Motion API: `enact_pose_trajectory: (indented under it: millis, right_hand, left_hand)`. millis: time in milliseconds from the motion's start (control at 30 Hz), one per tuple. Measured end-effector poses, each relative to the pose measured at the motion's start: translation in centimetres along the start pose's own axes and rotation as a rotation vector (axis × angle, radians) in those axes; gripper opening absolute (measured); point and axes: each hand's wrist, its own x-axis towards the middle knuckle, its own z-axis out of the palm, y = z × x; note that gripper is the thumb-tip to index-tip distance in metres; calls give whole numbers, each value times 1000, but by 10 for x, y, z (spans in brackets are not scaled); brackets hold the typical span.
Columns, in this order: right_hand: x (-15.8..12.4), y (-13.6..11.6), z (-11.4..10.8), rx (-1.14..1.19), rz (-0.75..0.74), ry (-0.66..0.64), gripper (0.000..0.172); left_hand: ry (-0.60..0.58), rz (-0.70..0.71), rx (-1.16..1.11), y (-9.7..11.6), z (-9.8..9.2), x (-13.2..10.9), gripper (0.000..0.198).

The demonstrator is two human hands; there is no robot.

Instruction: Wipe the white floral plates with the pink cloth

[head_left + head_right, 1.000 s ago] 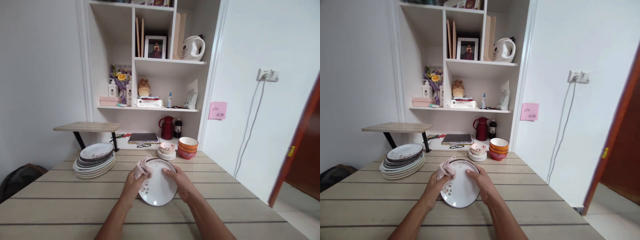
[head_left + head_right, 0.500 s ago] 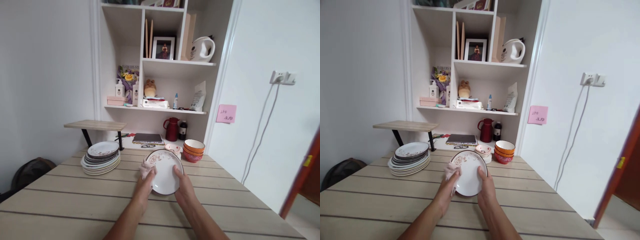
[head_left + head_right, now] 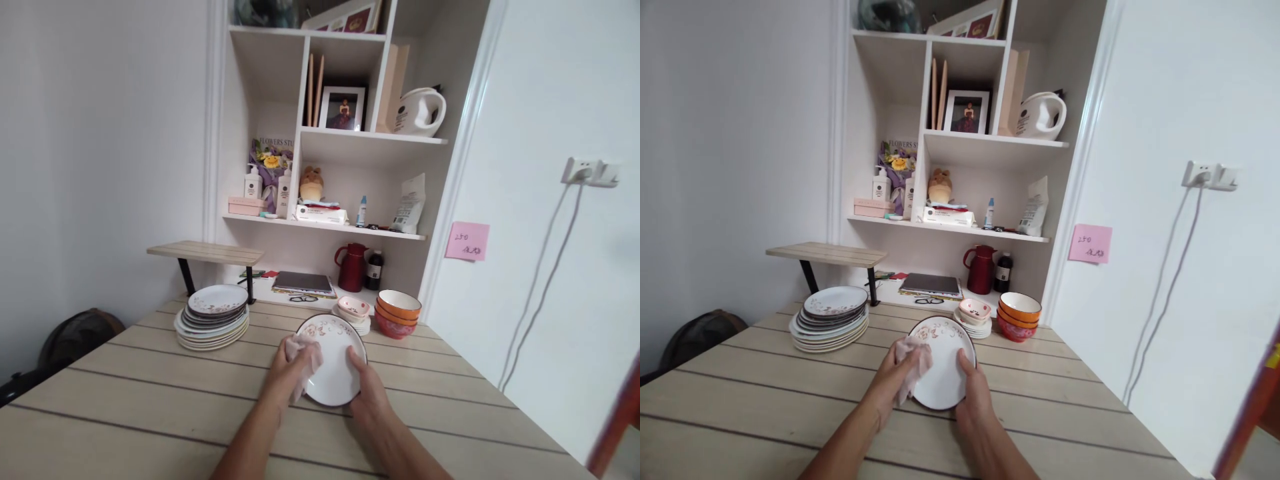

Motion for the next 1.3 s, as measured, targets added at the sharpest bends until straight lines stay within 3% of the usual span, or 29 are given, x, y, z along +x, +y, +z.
enact_pose_trajectory:
  millis: [67, 167, 267, 567, 733, 867, 1000, 1100, 1200, 1300]
  right_hand:
    - [3, 1, 2, -5, 53, -70, 52]
    - [12, -1, 6, -21, 163, -237, 47]
    - [22, -8, 3, -66, 180, -366, 43]
    - [49, -32, -34, -336, 212, -662, 56]
    - [39, -30, -31, -324, 188, -700, 61]
    - [31, -46, -34, -186, 139, -676, 66]
    - [37, -71, -54, -77, 10, -496, 58]
    - [42, -76, -62, -125, 27, -370, 49]
    - [35, -71, -47, -250, 101, -380, 52]
    - [16, -68, -20, -315, 148, -512, 62]
  left_hand:
    - [-6, -38, 34, 4, -2, 0, 55]
    - [82, -37, 43, 7, -7, 1, 48]
    - [121, -10, 21, 7, -10, 4, 42]
    - [106, 35, 100, 3, -9, 3, 44]
    - [74, -8, 98, 7, -10, 0, 50]
    - [40, -90, -6, 12, -12, -1, 56]
    - [-13, -129, -138, 17, -13, 0, 60]
    - [-23, -133, -146, 18, -13, 0, 61]
    - [-31, -131, -82, 15, -12, -1, 61]
    - [-75, -92, 43, 10, -9, -4, 58]
